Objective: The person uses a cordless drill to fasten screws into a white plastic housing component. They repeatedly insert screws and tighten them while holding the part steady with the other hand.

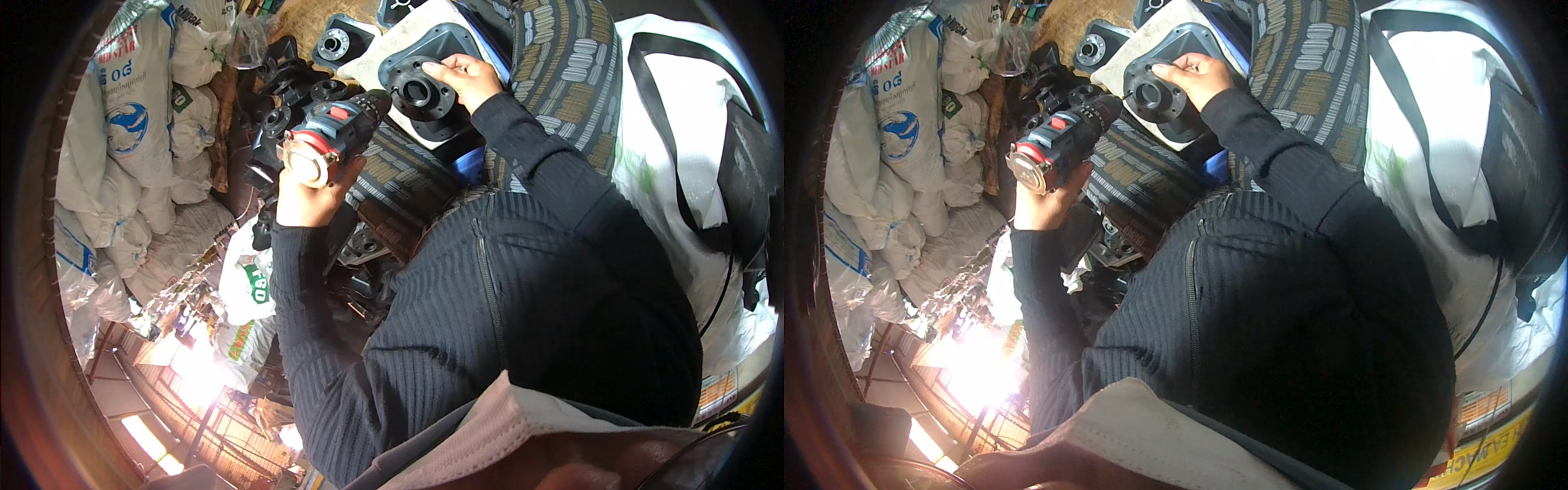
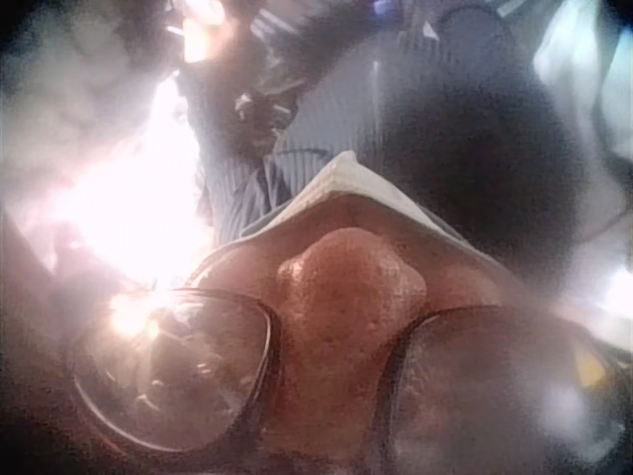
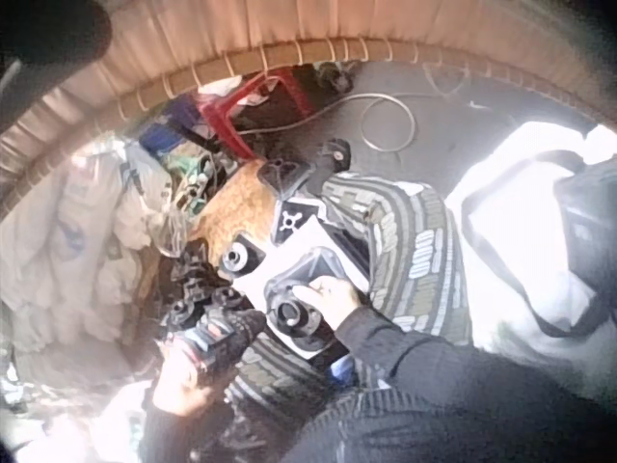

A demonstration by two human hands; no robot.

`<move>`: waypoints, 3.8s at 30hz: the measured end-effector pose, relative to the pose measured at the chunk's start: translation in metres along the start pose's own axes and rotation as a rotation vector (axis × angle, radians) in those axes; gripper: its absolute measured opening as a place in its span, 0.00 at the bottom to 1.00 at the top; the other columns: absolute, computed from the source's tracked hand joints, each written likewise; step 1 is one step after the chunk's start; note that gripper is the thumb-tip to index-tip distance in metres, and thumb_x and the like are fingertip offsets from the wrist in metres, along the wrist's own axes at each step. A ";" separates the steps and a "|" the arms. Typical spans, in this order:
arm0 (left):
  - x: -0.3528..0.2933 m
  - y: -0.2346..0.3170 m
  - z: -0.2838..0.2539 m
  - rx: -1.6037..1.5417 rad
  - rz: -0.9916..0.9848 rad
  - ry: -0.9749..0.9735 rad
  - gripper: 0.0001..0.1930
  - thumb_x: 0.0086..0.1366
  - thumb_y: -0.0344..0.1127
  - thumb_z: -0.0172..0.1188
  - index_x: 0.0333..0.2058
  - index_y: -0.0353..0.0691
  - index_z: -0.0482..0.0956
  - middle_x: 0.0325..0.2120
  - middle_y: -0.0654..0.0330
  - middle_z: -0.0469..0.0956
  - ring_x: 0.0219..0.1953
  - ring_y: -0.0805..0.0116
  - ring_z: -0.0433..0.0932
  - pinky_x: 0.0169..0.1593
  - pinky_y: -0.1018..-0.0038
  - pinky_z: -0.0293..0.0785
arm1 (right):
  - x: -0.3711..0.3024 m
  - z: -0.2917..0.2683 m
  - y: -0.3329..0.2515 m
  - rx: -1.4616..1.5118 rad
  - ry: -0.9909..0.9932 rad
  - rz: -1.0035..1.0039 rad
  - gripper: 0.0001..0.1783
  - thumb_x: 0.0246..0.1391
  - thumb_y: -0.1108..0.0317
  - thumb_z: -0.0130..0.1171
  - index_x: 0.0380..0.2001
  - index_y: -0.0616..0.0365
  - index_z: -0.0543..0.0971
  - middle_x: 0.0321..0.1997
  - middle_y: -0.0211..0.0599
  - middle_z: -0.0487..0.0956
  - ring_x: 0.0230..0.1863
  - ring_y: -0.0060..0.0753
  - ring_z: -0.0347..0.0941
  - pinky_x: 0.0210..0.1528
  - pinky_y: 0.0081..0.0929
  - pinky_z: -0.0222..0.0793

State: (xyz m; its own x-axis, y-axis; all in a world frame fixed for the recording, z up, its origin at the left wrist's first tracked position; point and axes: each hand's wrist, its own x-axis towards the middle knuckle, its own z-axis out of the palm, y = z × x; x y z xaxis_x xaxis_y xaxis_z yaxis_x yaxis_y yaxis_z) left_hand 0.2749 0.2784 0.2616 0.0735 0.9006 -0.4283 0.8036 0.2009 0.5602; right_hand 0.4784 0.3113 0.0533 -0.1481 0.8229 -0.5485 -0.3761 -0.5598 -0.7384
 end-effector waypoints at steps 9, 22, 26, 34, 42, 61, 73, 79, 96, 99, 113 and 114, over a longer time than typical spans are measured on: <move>0.002 0.014 0.006 -0.069 -0.446 -0.072 0.19 0.52 0.35 0.69 0.43 0.37 0.77 0.31 0.62 0.79 0.27 0.75 0.75 0.31 0.76 0.72 | -0.004 0.000 -0.004 -0.176 0.051 -0.002 0.13 0.50 0.60 0.67 0.25 0.57 0.77 0.26 0.23 0.77 0.29 0.14 0.69 0.37 0.14 0.65; 0.017 -0.006 0.008 0.167 0.060 -0.071 0.17 0.52 0.35 0.67 0.39 0.35 0.77 0.33 0.55 0.80 0.35 0.62 0.80 0.39 0.69 0.76 | 0.006 -0.011 0.022 -0.147 0.139 -0.038 0.14 0.47 0.62 0.68 0.27 0.62 0.78 0.26 0.29 0.79 0.25 0.17 0.72 0.30 0.17 0.69; 0.024 0.001 0.006 0.207 0.090 -0.126 0.16 0.52 0.31 0.66 0.40 0.35 0.76 0.34 0.56 0.79 0.37 0.61 0.79 0.41 0.69 0.75 | -0.007 -0.007 0.015 -0.147 0.159 -0.098 0.14 0.48 0.62 0.68 0.28 0.61 0.78 0.25 0.30 0.80 0.25 0.16 0.72 0.29 0.19 0.68; 0.037 -0.009 0.006 0.412 0.184 -0.184 0.17 0.44 0.40 0.69 0.31 0.37 0.78 0.25 0.53 0.79 0.29 0.53 0.80 0.34 0.65 0.77 | -0.005 -0.009 0.030 -0.166 0.184 -0.107 0.14 0.48 0.61 0.68 0.27 0.62 0.78 0.23 0.32 0.81 0.24 0.16 0.72 0.27 0.19 0.68; 0.034 -0.011 0.013 0.318 0.101 -0.091 0.17 0.48 0.41 0.68 0.34 0.37 0.78 0.27 0.53 0.80 0.31 0.52 0.80 0.36 0.65 0.77 | -0.005 -0.007 0.015 -0.187 0.128 -0.064 0.14 0.50 0.62 0.67 0.30 0.63 0.78 0.27 0.32 0.81 0.26 0.16 0.74 0.30 0.17 0.69; -0.060 0.044 0.052 -0.075 0.187 0.096 0.12 0.52 0.29 0.68 0.36 0.37 0.78 0.24 0.64 0.78 0.23 0.74 0.75 0.28 0.76 0.71 | -0.043 -0.047 -0.018 0.856 -0.358 0.307 0.10 0.60 0.75 0.48 0.46 0.60 0.68 0.52 0.49 0.74 0.53 0.45 0.74 0.45 0.35 0.79; -0.050 0.050 0.046 -0.205 0.079 0.077 0.16 0.50 0.28 0.69 0.39 0.35 0.77 0.34 0.58 0.80 0.37 0.67 0.79 0.43 0.72 0.74 | -0.052 -0.042 -0.038 0.599 -0.505 0.254 0.17 0.63 0.69 0.45 0.53 0.61 0.68 0.53 0.42 0.74 0.53 0.33 0.73 0.48 0.27 0.77; -0.050 0.041 0.042 -0.235 0.072 0.136 0.11 0.54 0.28 0.67 0.37 0.37 0.77 0.26 0.64 0.78 0.22 0.78 0.74 0.24 0.79 0.69 | -0.059 -0.035 -0.042 0.338 -0.411 0.255 0.17 0.61 0.64 0.52 0.49 0.62 0.74 0.45 0.36 0.79 0.45 0.28 0.78 0.43 0.23 0.78; -0.059 0.035 0.048 -0.097 0.126 0.100 0.13 0.52 0.27 0.67 0.38 0.37 0.78 0.31 0.62 0.79 0.30 0.71 0.78 0.35 0.73 0.74 | -0.054 -0.034 -0.033 0.534 -0.318 0.376 0.12 0.59 0.64 0.55 0.43 0.58 0.73 0.44 0.36 0.79 0.44 0.26 0.78 0.38 0.22 0.81; -0.055 0.039 0.050 -0.023 0.198 0.140 0.13 0.51 0.27 0.67 0.38 0.38 0.79 0.33 0.60 0.80 0.34 0.67 0.79 0.40 0.70 0.74 | -0.054 -0.034 -0.034 0.512 -0.302 0.364 0.12 0.59 0.63 0.55 0.41 0.59 0.73 0.44 0.38 0.79 0.42 0.26 0.78 0.37 0.22 0.81; -0.051 0.032 0.052 0.222 0.190 0.028 0.32 0.52 0.31 0.66 0.57 0.38 0.66 0.49 0.56 0.76 0.47 0.70 0.78 0.48 0.78 0.74 | -0.045 -0.033 -0.025 0.529 -0.340 0.440 0.10 0.57 0.63 0.57 0.37 0.58 0.75 0.36 0.34 0.80 0.36 0.22 0.79 0.33 0.20 0.81; -0.049 0.032 0.052 0.318 0.231 0.035 0.32 0.52 0.31 0.66 0.56 0.39 0.67 0.48 0.56 0.76 0.47 0.69 0.78 0.48 0.78 0.74 | -0.045 -0.033 -0.024 0.534 -0.329 0.452 0.10 0.57 0.63 0.58 0.37 0.58 0.75 0.36 0.34 0.80 0.36 0.22 0.79 0.33 0.20 0.81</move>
State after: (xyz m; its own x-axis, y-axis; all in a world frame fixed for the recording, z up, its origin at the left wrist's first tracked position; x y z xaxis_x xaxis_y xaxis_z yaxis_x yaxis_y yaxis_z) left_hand 0.3275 0.2208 0.2637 0.2575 0.9220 -0.2892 0.9115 -0.1325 0.3893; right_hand 0.5242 0.2840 0.0830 -0.6249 0.5590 -0.5450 -0.5923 -0.7943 -0.1355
